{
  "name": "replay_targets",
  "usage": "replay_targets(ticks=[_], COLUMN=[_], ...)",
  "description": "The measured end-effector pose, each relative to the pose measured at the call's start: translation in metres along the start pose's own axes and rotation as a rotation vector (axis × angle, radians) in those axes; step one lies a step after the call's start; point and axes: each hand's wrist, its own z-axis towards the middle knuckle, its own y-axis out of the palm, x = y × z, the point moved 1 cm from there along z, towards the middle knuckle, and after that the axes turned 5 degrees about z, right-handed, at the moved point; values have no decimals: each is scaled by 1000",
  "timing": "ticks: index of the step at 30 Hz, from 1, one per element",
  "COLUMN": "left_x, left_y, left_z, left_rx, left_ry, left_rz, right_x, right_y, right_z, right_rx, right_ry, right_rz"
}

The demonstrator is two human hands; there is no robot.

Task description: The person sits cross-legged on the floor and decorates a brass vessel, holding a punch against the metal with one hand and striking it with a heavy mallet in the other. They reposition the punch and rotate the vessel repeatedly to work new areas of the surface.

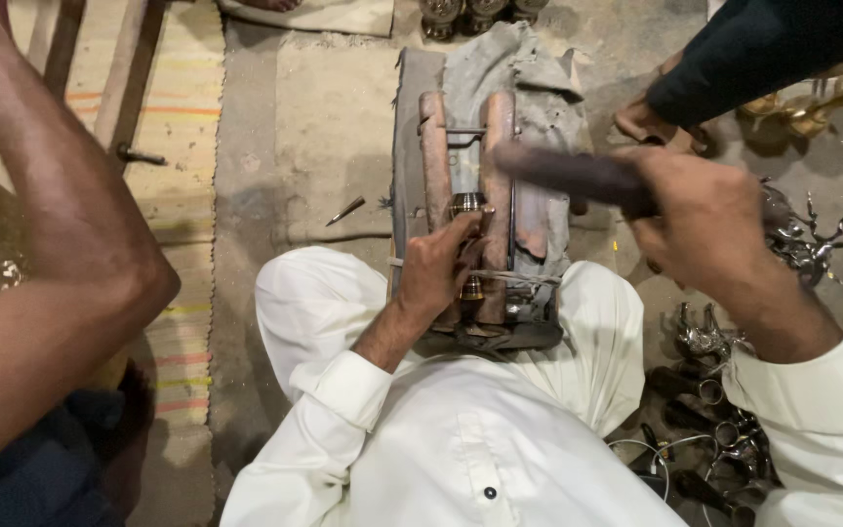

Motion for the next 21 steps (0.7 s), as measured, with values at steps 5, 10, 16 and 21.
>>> replay_targets(ticks=[5,10,16,21], left_x=[-1,2,2,2], left_y=[-4,-5,-4,-3], left_z=[3,4,13,24], left_rx=[-20,-32,-106,-181], left_ry=[-19,13,95,75], left_rz=[39,20,132,167], right_x=[11,7,5,15], right_y=[4,9,4,8], right_z=[-9,-15,-20,-26], right_rx=[134,220,93,-30], right_ry=[-20,-76,-127,59], right_rz=[74,112,-9,3])
